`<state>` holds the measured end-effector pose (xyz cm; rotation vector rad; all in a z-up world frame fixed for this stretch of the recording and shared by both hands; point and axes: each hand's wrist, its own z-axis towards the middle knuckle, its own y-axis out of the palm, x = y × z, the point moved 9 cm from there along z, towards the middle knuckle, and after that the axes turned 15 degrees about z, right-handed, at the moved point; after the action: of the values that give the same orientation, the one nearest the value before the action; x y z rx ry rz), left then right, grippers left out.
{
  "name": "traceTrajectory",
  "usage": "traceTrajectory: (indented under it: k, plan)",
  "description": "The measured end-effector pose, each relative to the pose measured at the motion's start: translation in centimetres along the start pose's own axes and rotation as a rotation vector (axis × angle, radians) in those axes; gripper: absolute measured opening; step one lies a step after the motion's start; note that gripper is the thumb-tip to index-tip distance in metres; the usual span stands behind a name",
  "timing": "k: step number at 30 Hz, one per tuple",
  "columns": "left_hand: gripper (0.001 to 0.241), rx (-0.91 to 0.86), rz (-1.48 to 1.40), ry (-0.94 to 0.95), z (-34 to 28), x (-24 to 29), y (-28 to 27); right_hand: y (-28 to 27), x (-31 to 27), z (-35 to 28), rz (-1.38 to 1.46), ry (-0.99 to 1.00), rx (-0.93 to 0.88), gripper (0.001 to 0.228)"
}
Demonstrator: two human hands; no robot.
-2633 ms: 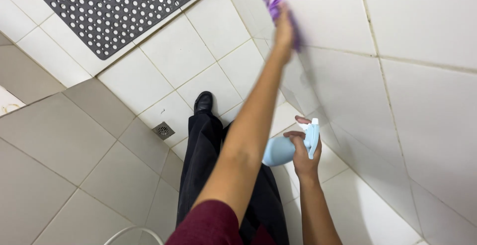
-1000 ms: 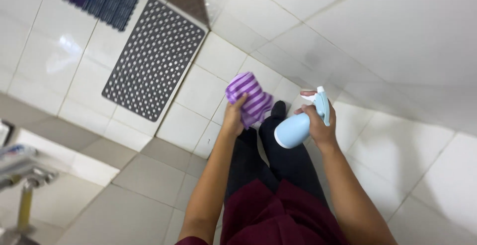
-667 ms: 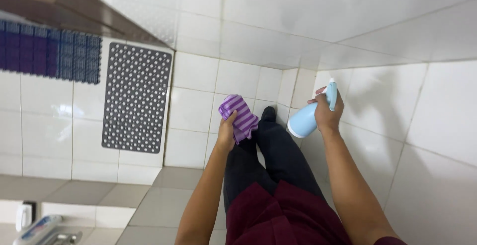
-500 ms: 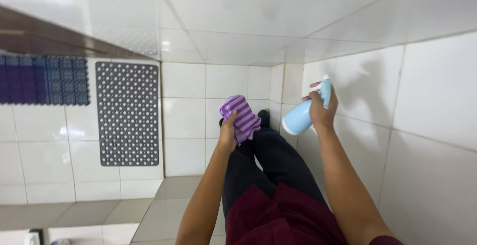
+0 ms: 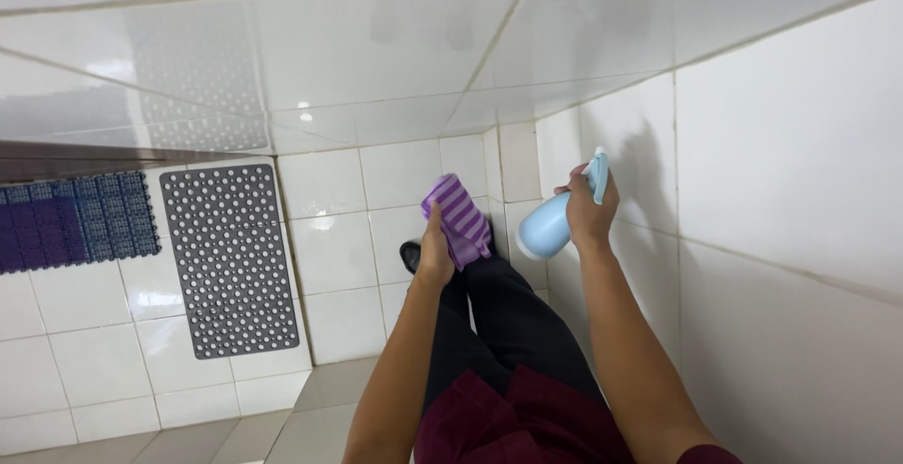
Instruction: Cleaning bathroom tiled walls using a spray cleaning solution and a microfibre cloth.
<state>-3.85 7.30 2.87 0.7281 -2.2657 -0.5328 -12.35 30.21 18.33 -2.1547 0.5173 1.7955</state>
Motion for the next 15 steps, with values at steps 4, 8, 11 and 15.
traceTrajectory:
  k: [4, 8, 11, 15]
  plan:
    - [0.072, -0.060, -0.006, -0.004, 1.4, 0.7, 5.1, -1.8, 0.2, 0.8, -0.060, 0.031, -0.019, 0.011]
    - [0.082, 0.001, -0.179, 0.327, 2.5, 4.6, 11.3, -4.1, 1.6, 1.1, 0.037, 0.108, -0.013, 0.015]
    - [0.086, 0.029, -0.314, 0.628, 4.0, 10.9, 14.8, -5.0, 2.1, 0.5, 0.006, 0.125, -0.005, 0.012]
    - [0.089, -0.084, -0.557, 0.643, 8.0, 15.4, 15.2, -6.0, 2.4, 0.0, -0.004, 0.156, 0.014, 0.013]
